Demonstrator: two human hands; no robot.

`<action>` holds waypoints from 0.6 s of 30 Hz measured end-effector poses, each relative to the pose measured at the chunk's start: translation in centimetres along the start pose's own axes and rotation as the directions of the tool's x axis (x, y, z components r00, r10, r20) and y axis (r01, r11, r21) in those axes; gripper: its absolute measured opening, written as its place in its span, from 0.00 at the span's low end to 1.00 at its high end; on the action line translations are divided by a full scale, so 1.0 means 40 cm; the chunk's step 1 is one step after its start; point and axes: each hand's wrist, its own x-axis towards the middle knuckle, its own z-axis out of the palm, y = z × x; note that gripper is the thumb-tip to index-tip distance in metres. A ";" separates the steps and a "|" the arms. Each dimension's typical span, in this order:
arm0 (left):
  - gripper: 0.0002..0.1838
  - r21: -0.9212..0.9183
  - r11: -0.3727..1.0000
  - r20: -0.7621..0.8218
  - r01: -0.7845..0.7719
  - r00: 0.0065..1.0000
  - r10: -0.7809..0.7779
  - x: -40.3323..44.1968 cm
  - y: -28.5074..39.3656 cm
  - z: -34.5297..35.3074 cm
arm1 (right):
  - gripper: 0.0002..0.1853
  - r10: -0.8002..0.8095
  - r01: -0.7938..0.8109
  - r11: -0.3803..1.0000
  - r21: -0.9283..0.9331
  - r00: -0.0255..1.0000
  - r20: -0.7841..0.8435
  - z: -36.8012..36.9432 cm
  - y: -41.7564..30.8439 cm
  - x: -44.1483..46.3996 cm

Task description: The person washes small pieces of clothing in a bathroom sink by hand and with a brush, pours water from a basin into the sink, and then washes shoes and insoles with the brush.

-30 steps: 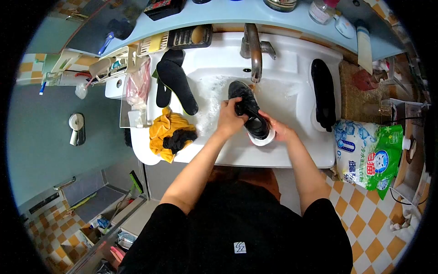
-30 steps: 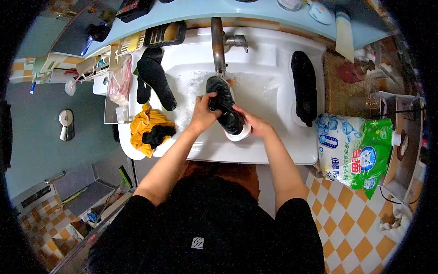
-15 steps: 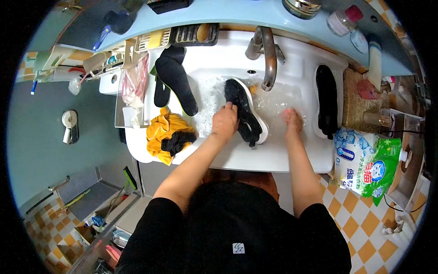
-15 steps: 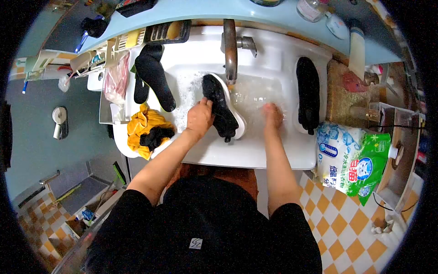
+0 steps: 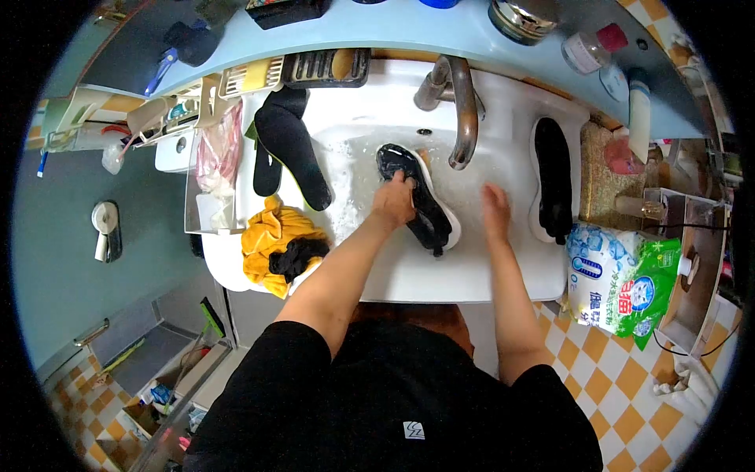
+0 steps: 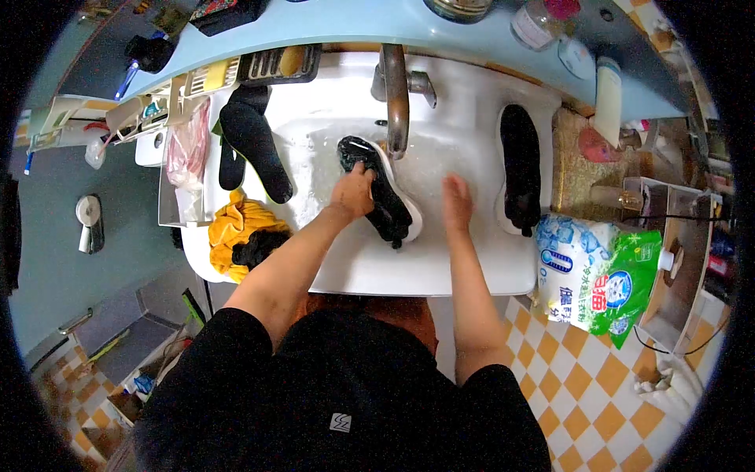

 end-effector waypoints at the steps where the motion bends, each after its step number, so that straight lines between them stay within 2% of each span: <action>1: 0.19 -0.059 0.998 -0.036 0.010 0.999 -0.012 -0.006 0.000 0.003 | 0.24 0.154 -0.160 0.959 0.236 0.987 0.047 0.013 0.011 0.013; 2: 0.19 -0.115 0.993 -0.067 0.020 0.997 -0.028 -0.014 -0.002 0.007 | 0.25 0.291 -0.320 0.836 0.447 0.947 0.133 0.026 0.027 0.019; 3: 0.19 -0.216 0.976 -0.125 -0.029 0.992 0.002 -0.011 -0.017 0.016 | 0.25 0.398 -0.461 0.639 0.615 0.883 0.248 0.040 0.036 0.021; 5: 0.20 -0.394 0.908 -0.246 -0.142 0.968 0.045 -0.004 -0.061 0.037 | 0.27 0.308 -0.648 0.495 0.579 0.754 0.580 0.096 0.030 0.043; 6: 0.20 -0.558 0.809 -0.284 -0.182 0.959 0.020 -0.014 -0.074 0.039 | 0.28 0.234 -0.731 0.426 0.533 0.658 0.716 0.119 0.022 0.047; 8: 0.21 -0.813 0.519 -0.337 -0.264 0.940 -0.049 -0.060 -0.091 0.046 | 0.36 0.064 -0.696 0.615 0.370 0.512 0.857 0.047 -0.092 0.015; 9: 0.24 -0.983 0.135 -0.138 -0.127 0.988 -0.072 -0.086 -0.095 0.042 | 0.39 -0.003 -0.643 0.708 0.293 0.411 0.912 0.018 -0.145 -0.002; 10: 0.24 -1.000 0.010 -0.027 -0.026 0.990 -0.140 -0.121 -0.084 0.005 | 0.51 0.243 -0.676 0.731 0.091 0.383 0.891 0.026 -0.167 -0.014; 12: 0.25 -0.953 -0.261 0.214 0.153 0.951 -0.222 -0.204 -0.044 -0.090 | 0.56 0.093 -0.518 0.828 0.217 0.507 0.857 -0.036 -0.300 -0.088; 13: 0.24 -0.949 -0.287 0.193 0.131 0.960 -0.201 -0.219 -0.059 -0.097 | 0.57 -0.037 -0.446 0.840 0.309 0.521 0.852 -0.042 -0.322 -0.107; 14: 0.24 -0.942 -0.317 0.176 0.112 0.967 -0.183 -0.240 -0.078 -0.100 | 0.58 -0.086 -0.370 0.867 0.334 0.549 0.832 -0.051 -0.350 -0.125; 15: 0.24 -0.933 -0.346 0.160 0.093 0.973 -0.168 -0.259 -0.084 -0.107 | 0.57 -0.131 -0.208 0.923 0.324 0.622 0.772 -0.051 -0.370 -0.137; 16: 0.19 -0.955 -0.296 0.049 -0.027 0.968 -0.247 -0.275 -0.066 -0.138 | 0.57 -0.191 -0.040 0.954 0.296 0.680 0.708 -0.047 -0.387 -0.147; 18: 0.15 -0.971 -0.104 0.238 0.214 0.853 -0.465 -0.255 -0.102 -0.105 | 0.56 -0.335 0.260 0.942 0.212 0.751 0.569 -0.038 -0.410 -0.172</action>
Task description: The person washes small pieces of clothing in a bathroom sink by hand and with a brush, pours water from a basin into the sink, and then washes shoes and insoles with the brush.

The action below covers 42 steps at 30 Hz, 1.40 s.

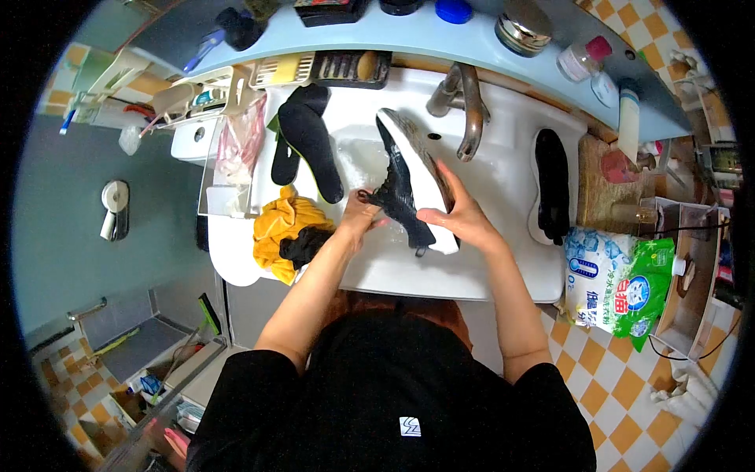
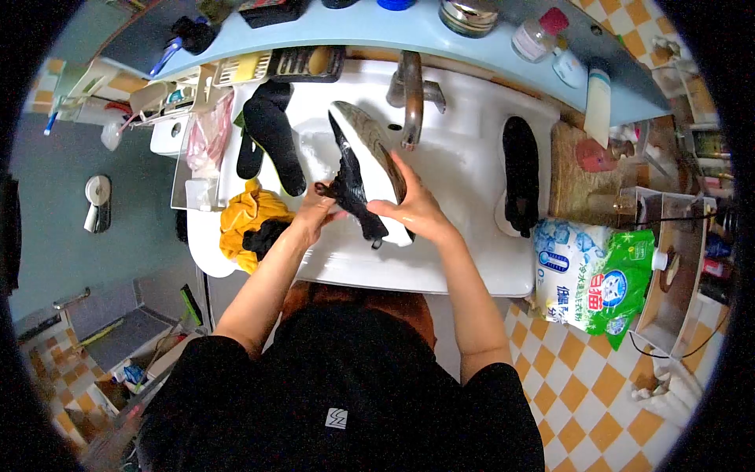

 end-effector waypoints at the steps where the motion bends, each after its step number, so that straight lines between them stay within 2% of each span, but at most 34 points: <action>1: 0.12 -0.039 0.991 0.088 0.128 0.988 -0.124 0.008 -0.007 -0.014 | 0.56 -0.090 0.081 0.988 -0.134 0.994 -0.061 0.012 -0.016 -0.003; 3: 0.10 -0.081 0.920 0.273 0.383 0.897 -0.349 0.021 -0.015 -0.044 | 0.56 -0.140 0.118 0.960 -0.256 0.988 -0.071 0.035 -0.079 -0.014; 4: 0.13 -0.195 0.888 0.414 0.415 0.856 -0.309 0.013 -0.017 -0.054 | 0.56 -0.158 0.127 0.941 -0.313 0.985 -0.073 0.043 -0.106 -0.025; 6: 0.19 -0.386 0.771 0.656 0.506 0.739 -0.157 -0.009 -0.009 -0.064 | 0.54 -0.232 0.194 0.931 -0.310 0.969 -0.090 0.047 -0.118 -0.037; 8: 0.19 -0.494 0.667 0.695 0.557 0.714 -0.081 -0.027 0.023 -0.054 | 0.54 -0.261 0.224 0.922 -0.317 0.962 -0.080 0.022 -0.098 -0.043; 10: 0.20 -0.581 0.535 0.721 0.614 0.693 -0.012 -0.056 0.039 -0.034 | 0.56 -0.179 0.172 0.979 -0.111 0.982 -0.058 -0.001 -0.017 -0.033; 11: 0.23 -0.545 0.533 0.791 0.647 0.608 0.071 0.035 -0.059 -0.036 | 0.57 -0.115 0.114 0.993 -0.028 0.993 -0.039 -0.015 0.033 -0.021; 12: 0.25 -0.448 0.699 0.754 0.557 0.656 -0.039 0.053 -0.070 -0.017 | 0.58 -0.053 0.054 0.997 0.053 0.998 -0.016 -0.035 0.064 -0.012; 14: 0.21 -0.353 0.749 0.603 0.562 0.748 -0.277 0.101 -0.125 0.054 | 0.58 0.017 -0.020 0.999 0.050 0.997 0.069 -0.073 0.119 0.005; 17: 0.19 -0.317 0.769 0.479 0.556 0.793 -0.376 0.188 -0.235 0.142 | 0.56 0.123 -0.129 0.991 0.039 0.985 0.123 -0.136 0.234 0.036; 20: 0.22 -0.209 0.796 0.211 0.567 0.821 -0.530 0.158 -0.172 0.200 | 0.54 0.260 -0.266 0.962 0.059 0.962 0.087 -0.160 0.386 0.050; 21: 0.24 -0.229 0.815 0.336 0.532 0.829 -0.446 0.223 -0.266 0.184 | 0.53 0.282 -0.287 0.956 0.060 0.956 0.077 -0.153 0.412 0.040; 24: 0.21 -0.248 0.904 0.352 0.349 0.902 -0.251 0.248 -0.309 0.187 | 0.46 0.277 -0.277 0.961 0.021 0.961 0.013 -0.127 0.420 0.036; 25: 0.15 -0.294 0.906 0.307 0.305 0.927 -0.213 0.257 -0.322 0.210 | 0.47 0.278 -0.277 0.958 0.067 0.960 -0.007 -0.118 0.442 0.036; 26: 0.14 -0.195 0.912 0.222 0.360 0.922 -0.316 0.271 -0.329 0.219 | 0.47 0.282 -0.277 0.954 0.114 0.959 -0.027 -0.110 0.462 0.035; 27: 0.13 -0.099 0.902 0.123 0.419 0.905 -0.407 0.274 -0.316 0.225 | 0.47 0.312 -0.308 0.946 0.103 0.950 -0.025 -0.108 0.464 0.038; 29: 0.11 -0.179 0.825 0.085 0.537 0.843 -0.530 0.254 -0.286 0.229 | 0.47 0.369 -0.366 0.927 0.085 0.929 -0.015 -0.097 0.448 0.035; 31: 0.11 -0.485 0.632 0.244 0.605 0.787 -0.566 0.210 -0.232 0.228 | 0.45 0.365 -0.362 0.901 0.240 0.930 0.032 -0.065 0.420 0.014; 32: 0.12 -0.520 0.590 0.312 0.617 0.781 -0.541 0.194 -0.194 0.228 | 0.44 0.349 -0.347 0.884 0.314 0.936 0.053 -0.059 0.401 0.018; 33: 0.13 -0.548 0.547 0.374 0.633 0.771 -0.516 0.174 -0.165 0.218 | 0.38 0.411 -0.418 0.814 0.403 0.905 0.108 -0.050 0.380 0.012; 34: 0.14 -0.569 0.503 0.431 0.651 0.757 -0.491 0.155 -0.149 0.200 | 0.36 0.391 -0.429 0.727 0.536 0.900 0.191 -0.035 0.371 0.000; 36: 0.14 -0.563 0.313 0.751 0.765 0.631 -0.192 0.182 -0.209 0.116 | 0.32 0.308 -0.448 0.497 0.743 0.892 0.332 -0.018 0.351 -0.027; 37: 0.15 -0.593 0.272 0.752 0.758 0.642 -0.150 0.173 -0.199 0.111 | 0.27 0.437 -0.549 0.411 0.728 0.819 0.371 -0.014 0.281 -0.038; 38: 0.15 -0.618 0.228 0.752 0.752 0.651 -0.108 0.164 -0.189 0.106 | 0.26 0.394 -0.499 0.366 0.786 0.848 0.355 0.003 0.288 -0.043; 40: 0.16 -0.794 0.268 0.474 0.546 0.831 -0.291 0.026 -0.019 0.155 | 0.26 0.309 -0.394 0.266 0.880 0.899 0.310 0.036 0.318 -0.043; 41: 0.12 -0.779 0.439 0.340 0.449 0.889 -0.307 -0.074 0.081 0.196 | 0.26 0.210 -0.353 0.239 0.905 0.928 0.307 0.045 0.290 -0.049; 42: 0.17 -0.761 0.515 0.339 0.394 0.919 -0.203 -0.108 0.104 0.196 | 0.25 0.257 -0.429 0.122 0.895 0.885 0.389 0.062 0.326 -0.034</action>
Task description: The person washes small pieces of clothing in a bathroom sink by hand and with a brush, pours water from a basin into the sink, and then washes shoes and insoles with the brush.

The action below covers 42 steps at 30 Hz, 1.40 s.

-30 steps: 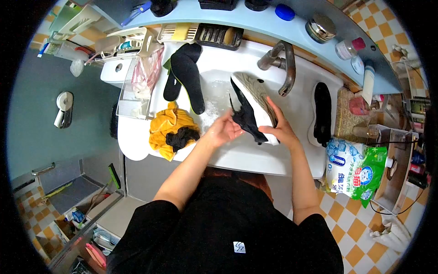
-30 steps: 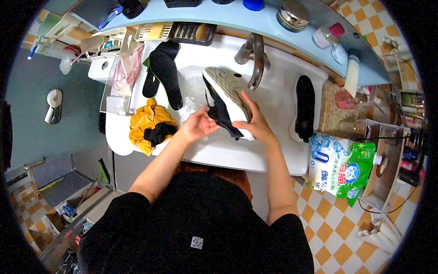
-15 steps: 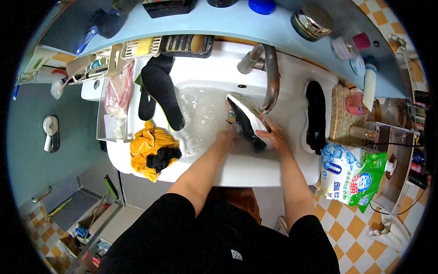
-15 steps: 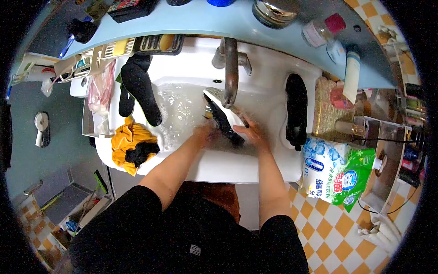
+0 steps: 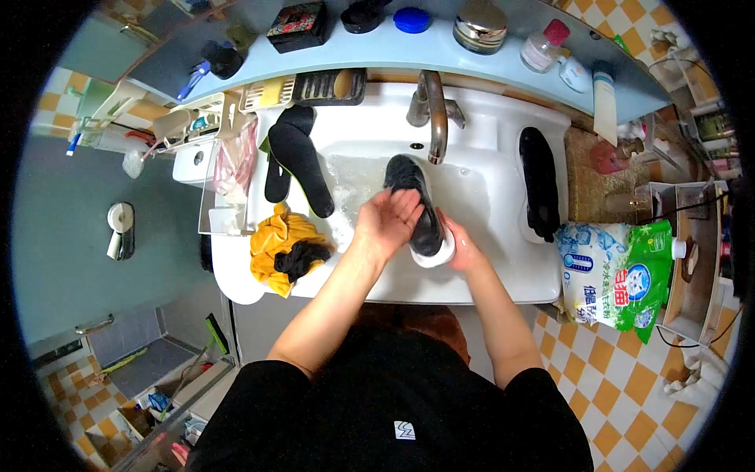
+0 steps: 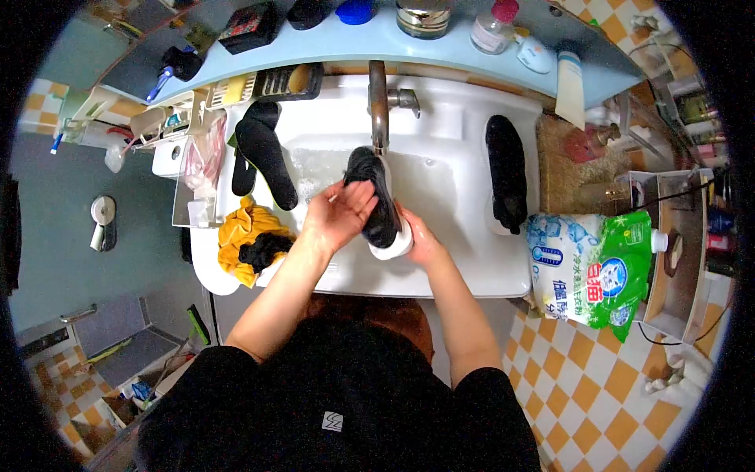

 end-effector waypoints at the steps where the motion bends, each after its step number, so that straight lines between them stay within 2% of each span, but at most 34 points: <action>1: 0.20 0.028 0.999 0.027 -0.035 0.999 0.035 -0.035 -0.002 0.033 | 0.26 0.040 -0.041 0.999 0.012 0.991 0.129 0.046 -0.002 -0.026; 2: 0.25 0.053 0.996 0.054 -0.074 0.996 0.071 -0.065 -0.001 0.059 | 0.26 0.080 -0.087 0.996 0.017 0.963 0.258 0.096 0.003 -0.054; 5: 0.28 0.123 0.989 0.094 -0.077 0.993 0.066 -0.120 0.020 0.077 | 0.29 0.032 -0.063 0.993 0.103 0.960 0.278 0.174 0.049 -0.080; 6: 0.29 0.103 0.993 0.116 -0.052 0.992 0.040 -0.133 0.034 0.069 | 0.30 -0.011 -0.002 0.998 0.065 0.979 0.201 0.185 0.059 -0.075; 8: 0.29 0.053 0.999 0.156 -0.002 0.988 -0.006 -0.164 0.079 0.028 | 0.32 -0.099 0.100 0.995 -0.026 0.994 0.049 0.200 0.078 -0.063; 9: 0.30 -0.017 1.000 0.123 0.010 0.992 -0.008 -0.170 0.106 0.005 | 0.33 -0.143 0.143 0.977 -0.155 0.990 0.011 0.220 0.076 -0.059; 10: 0.29 -0.050 0.999 0.019 -0.006 1.000 0.007 -0.182 0.129 -0.005 | 0.34 -0.187 0.176 0.925 -0.338 0.982 0.000 0.232 0.068 -0.056; 12: 0.28 -0.108 0.987 0.044 0.119 0.992 -0.114 -0.103 0.213 -0.121 | 0.35 -0.285 0.217 0.718 -0.661 0.959 0.005 0.250 0.049 -0.060; 13: 0.27 -0.078 0.982 0.051 0.172 0.984 -0.169 -0.066 0.243 -0.163 | 0.40 -0.319 0.183 0.700 -0.690 0.945 -0.074 0.275 0.049 -0.067; 14: 0.28 -0.055 0.985 0.004 0.161 0.987 -0.161 -0.054 0.247 -0.160 | 0.41 -0.403 0.256 0.575 -0.777 0.915 0.003 0.271 0.050 -0.052; 16: 0.29 0.066 0.929 0.249 0.365 0.895 -0.370 -0.042 0.276 -0.183 | 0.45 -0.525 0.375 0.274 -0.886 0.830 0.189 0.293 0.039 -0.029; 17: 0.27 0.095 0.964 0.037 0.249 0.967 -0.253 -0.010 0.262 -0.178 | 0.48 -0.576 0.271 0.034 -0.962 0.792 0.203 0.294 0.026 -0.037; 18: 0.29 0.189 0.947 0.101 0.261 0.954 -0.283 0.037 0.274 -0.211 | 0.49 -0.607 0.245 -0.089 -0.965 0.755 0.248 0.319 0.017 -0.051; 20: 0.28 0.228 0.928 0.074 0.295 0.945 -0.319 0.033 0.262 -0.176 | 0.52 -0.648 0.168 -0.322 -0.931 0.678 0.347 0.349 0.006 -0.069; 21: 0.27 0.261 0.931 0.088 0.254 0.954 -0.285 0.050 0.263 -0.179 | 0.53 -0.646 0.172 -0.387 -0.906 0.651 0.400 0.363 0.001 -0.076; 22: 0.27 0.261 0.898 0.268 0.353 0.867 -0.419 0.063 0.281 -0.183 | 0.53 -0.627 0.189 -0.437 -0.879 0.637 0.449 0.377 -0.003 -0.088; 23: 0.26 0.329 0.903 0.380 0.275 0.837 -0.393 0.072 0.290 -0.193 | 0.53 -0.607 0.204 -0.485 -0.851 0.622 0.495 0.392 -0.008 -0.105; 25: 0.22 0.317 0.946 0.496 -0.065 0.862 -0.107 -0.059 0.253 -0.089 | 0.51 -0.566 0.260 -0.561 -0.786 0.572 0.593 0.414 -0.017 -0.133; 26: 0.21 0.427 0.892 0.559 -0.150 0.819 -0.130 0.015 0.274 -0.143 | 0.50 -0.550 0.248 -0.615 -0.748 0.545 0.633 0.419 -0.019 -0.142; 28: 0.22 0.596 0.801 0.503 -0.055 0.803 -0.319 -0.054 0.286 -0.064 | 0.50 -0.510 0.217 -0.713 -0.667 0.493 0.705 0.425 -0.021 -0.158; 29: 0.23 0.673 0.739 0.461 -0.010 0.788 -0.409 -0.089 0.285 -0.032 | 0.49 -0.499 0.220 -0.726 -0.652 0.484 0.719 0.428 -0.020 -0.166; 30: 0.25 0.533 0.789 0.622 -0.306 0.774 -0.121 -0.143 0.253 -0.077 | 0.49 -0.488 0.223 -0.740 -0.635 0.471 0.735 0.432 -0.022 -0.171; 32: 0.27 0.519 0.718 0.712 -0.464 0.699 -0.064 -0.164 0.234 -0.073 | 0.48 -0.469 0.218 -0.765 -0.606 0.456 0.756 0.443 -0.025 -0.181; 34: 0.21 0.597 0.757 0.525 -0.264 0.843 -0.120 -0.070 0.240 -0.063 | 0.46 -0.452 0.203 -0.787 -0.583 0.453 0.768 0.451 -0.025 -0.188; 36: 0.24 0.628 0.777 0.306 -0.044 0.932 -0.195 0.029 0.226 -0.047 | 0.45 -0.462 0.199 -0.776 -0.599 0.467 0.754 0.449 -0.015 -0.190; 37: 0.29 0.595 0.794 0.251 -0.123 0.967 -0.039 -0.020 0.194 -0.019 | 0.45 -0.465 0.196 -0.772 -0.605 0.474 0.748 0.449 -0.012 -0.189; 40: 0.29 0.407 0.910 0.165 0.083 0.973 -0.162 0.003 0.170 -0.023 | 0.44 -0.465 0.219 -0.767 -0.603 0.457 0.758 0.445 -0.007 -0.184; 42: 0.28 0.438 0.897 0.182 0.055 0.972 -0.148 0.034 0.173 -0.046 | 0.43 -0.467 0.232 -0.764 -0.603 0.447 0.763 0.438 -0.005 -0.176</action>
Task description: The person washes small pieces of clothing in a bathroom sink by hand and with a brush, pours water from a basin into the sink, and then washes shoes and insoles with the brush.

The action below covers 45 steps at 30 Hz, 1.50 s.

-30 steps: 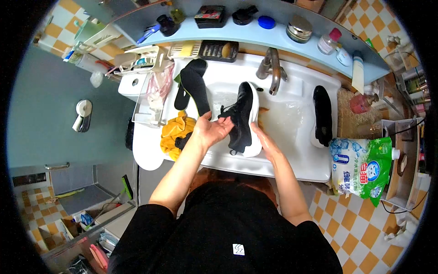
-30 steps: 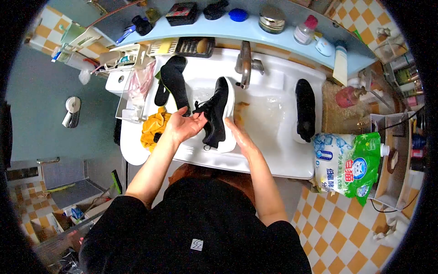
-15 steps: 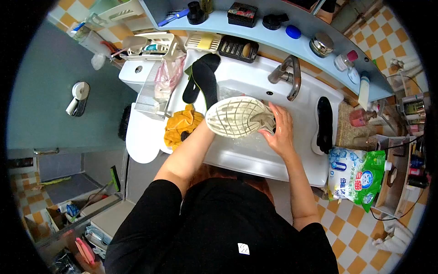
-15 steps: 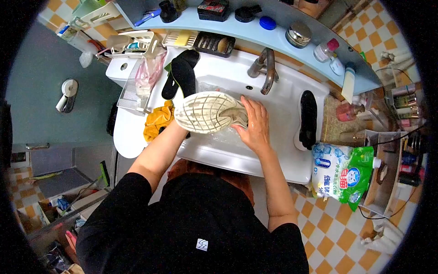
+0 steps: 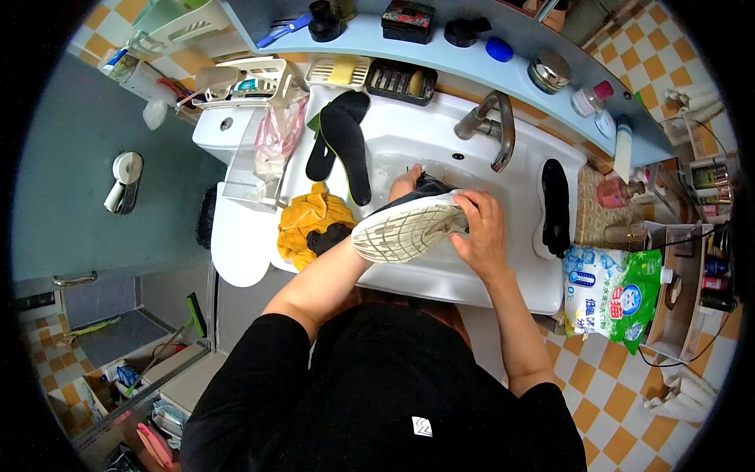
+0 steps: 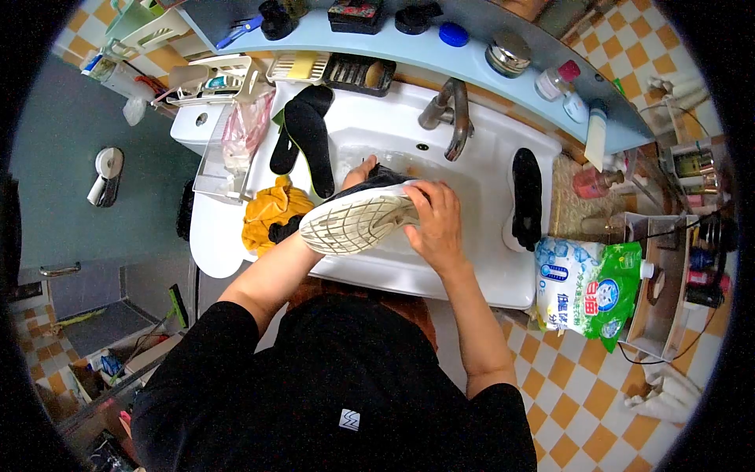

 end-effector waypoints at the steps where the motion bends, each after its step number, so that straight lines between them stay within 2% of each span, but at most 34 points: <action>1: 0.27 -0.005 1.000 0.024 -0.007 1.000 0.007 -0.002 -0.005 -0.009 | 0.43 -0.001 0.001 1.000 0.007 1.000 -0.004 0.002 0.001 -0.004; 4: 0.25 -0.022 1.000 0.117 -0.003 0.993 0.006 -0.015 -0.016 -0.036 | 0.39 0.058 -0.058 0.998 0.020 0.998 -0.015 0.007 -0.009 -0.019; 7: 0.24 -0.005 1.000 0.208 -0.011 0.978 0.012 -0.013 -0.023 -0.050 | 0.40 0.220 -0.226 0.968 0.106 0.974 0.060 0.083 0.039 -0.059; 9: 0.23 -0.058 0.990 0.445 -0.131 0.884 0.143 -0.027 -0.029 -0.056 | 0.44 0.267 -0.273 0.941 0.202 0.962 0.056 0.080 0.048 -0.055; 10: 0.23 -0.128 0.980 0.598 -0.150 0.777 0.197 -0.050 -0.024 -0.065 | 0.46 0.296 -0.302 0.919 0.253 0.953 0.062 0.075 0.046 -0.049; 11: 0.23 -0.152 0.985 0.661 -0.085 0.731 0.166 -0.068 -0.012 -0.077 | 0.49 0.256 -0.269 0.934 0.234 0.963 0.086 0.058 0.049 -0.048; 12: 0.23 -0.181 0.969 0.592 0.168 0.805 -0.029 -0.091 0.007 -0.068 | 0.49 0.345 -0.384 0.873 0.301 0.922 0.175 0.081 0.050 -0.074; 13: 0.23 -0.075 0.996 0.273 0.053 0.962 -0.031 -0.082 -0.005 -0.065 | 0.49 0.415 -0.482 0.803 0.351 0.874 0.252 0.123 0.073 -0.098; 14: 0.24 0.079 0.996 -0.060 -0.038 0.997 0.043 -0.051 0.007 -0.060 | 0.49 0.463 -0.556 0.732 0.393 0.830 0.311 0.165 0.111 -0.089; 15: 0.25 0.024 0.998 -0.109 -0.061 0.992 0.064 -0.023 0.000 -0.086 | 0.48 0.474 -0.589 0.661 0.465 0.808 0.350 0.201 0.149 -0.081; 17: 0.24 -0.095 0.995 -0.125 -0.030 0.992 0.018 -0.059 0.028 -0.067 | 0.45 0.486 -0.669 0.468 0.577 0.740 0.464 0.273 0.205 -0.111; 18: 0.23 -0.133 0.991 -0.161 -0.007 0.987 -0.015 -0.110 0.037 -0.028 | 0.42 0.499 -0.719 0.395 0.573 0.691 0.523 0.242 0.171 -0.106; 19: 0.23 -0.106 0.993 -0.114 -0.058 0.992 0.046 -0.115 0.042 -0.039 | 0.40 0.509 -0.764 0.320 0.560 0.637 0.579 0.207 0.132 -0.098; 20: 0.21 -0.127 0.988 -0.072 -0.086 0.994 0.077 -0.114 0.045 -0.042 | 0.39 0.481 -0.715 0.273 0.643 0.681 0.553 0.211 0.119 -0.085; 22: 0.19 -0.031 0.975 -0.080 -0.220 0.973 0.217 -0.134 0.048 -0.027 | 0.38 0.436 -0.607 0.152 0.780 0.749 0.498 0.210 0.070 -0.078; 23: 0.18 -0.002 0.970 -0.067 -0.244 0.968 0.243 -0.151 0.053 -0.014 | 0.28 0.454 -0.585 0.082 0.807 0.742 0.493 0.203 0.038 -0.067; 25: 0.17 0.087 0.953 -0.050 -0.291 0.954 0.296 -0.213 0.078 0.049 | 0.28 0.418 -0.603 -0.003 0.798 0.724 0.548 0.222 0.021 -0.042; 27: 0.17 0.157 0.918 0.007 -0.364 0.930 0.367 -0.206 0.088 0.037 | 0.27 0.391 -0.614 -0.122 0.780 0.692 0.606 0.232 -0.004 -0.010; 29: 0.16 0.246 0.865 0.050 -0.437 0.897 0.439 -0.219 0.105 0.050 | 0.27 0.368 -0.587 -0.211 0.781 0.693 0.620 0.235 -0.039 0.027; 30: 0.14 0.254 0.860 0.019 -0.442 0.892 0.453 -0.217 0.116 0.049 | 0.28 0.356 -0.573 -0.256 0.779 0.693 0.627 0.237 -0.057 0.043; 31: 0.13 0.303 0.834 0.041 -0.461 0.881 0.472 -0.222 0.135 0.047 | 0.30 0.384 -0.585 -0.264 0.766 0.665 0.640 0.239 -0.072 0.059; 32: 0.12 0.351 0.804 0.065 -0.479 0.869 0.490 -0.230 0.154 0.048 | 0.32 0.389 -0.634 -0.164 0.756 0.662 0.640 0.242 -0.067 0.058; 33: 0.10 0.360 0.802 -0.007 -0.477 0.858 0.514 -0.256 0.167 0.082 | 0.34 0.397 -0.674 -0.059 0.736 0.661 0.637 0.246 -0.055 0.054; 34: 0.13 0.397 0.791 0.004 -0.467 0.862 0.507 -0.246 0.197 0.048 | 0.36 0.408 -0.707 0.044 0.706 0.657 0.633 0.251 -0.037 0.044; 35: 0.15 0.373 0.790 -0.049 -0.487 0.840 0.541 -0.235 0.218 0.021 | 0.33 0.507 -0.696 0.356 0.624 0.705 0.497 0.266 0.013 0.006; 36: 0.17 0.349 0.789 -0.102 -0.505 0.817 0.568 -0.231 0.237 0.008 | 0.31 0.608 -0.648 0.612 0.453 0.752 0.255 0.267 0.070 -0.042; 37: 0.21 0.379 0.768 -0.147 -0.516 0.786 0.600 -0.230 0.258 -0.011 | 0.30 0.608 -0.596 0.779 0.192 0.794 -0.002 0.246 0.128 -0.088; 38: 0.20 0.400 0.753 -0.131 -0.522 0.781 0.611 -0.225 0.282 -0.027 | 0.28 0.591 -0.593 0.803 0.051 0.784 -0.188 0.187 0.180 -0.119; 39: 0.19 0.380 0.753 -0.081 -0.537 0.792 0.606 -0.215 0.306 -0.049 | 0.27 0.510 -0.590 0.793 -0.155 0.781 -0.360 0.124 0.234 -0.155; 40: 0.19 0.359 0.754 -0.033 -0.551 0.799 0.600 -0.200 0.332 -0.077 | 0.26 0.500 -0.625 0.710 -0.324 0.772 -0.392 0.041 0.272 -0.167; 41: 0.19 0.357 0.741 -0.021 -0.568 0.788 0.615 -0.162 0.361 -0.127 | 0.26 0.416 -0.605 0.647 -0.465 0.791 -0.449 -0.024 0.303 -0.181; 42: 0.23 0.366 0.731 -0.076 -0.576 0.764 0.641 -0.164 0.365 -0.109 | 0.25 0.320 -0.579 0.562 -0.591 0.811 -0.490 -0.066 0.331 -0.193; 44: 0.27 0.431 0.709 -0.052 -0.558 0.769 0.637 -0.108 0.400 -0.154 | 0.26 0.538 -0.682 0.445 -0.581 0.722 -0.435 -0.093 0.383 -0.223; 45: 0.28 0.492 0.682 -0.102 -0.541 0.742 0.662 -0.106 0.403 -0.143 | 0.26 0.636 -0.723 0.378 -0.578 0.657 -0.404 -0.100 0.391 -0.224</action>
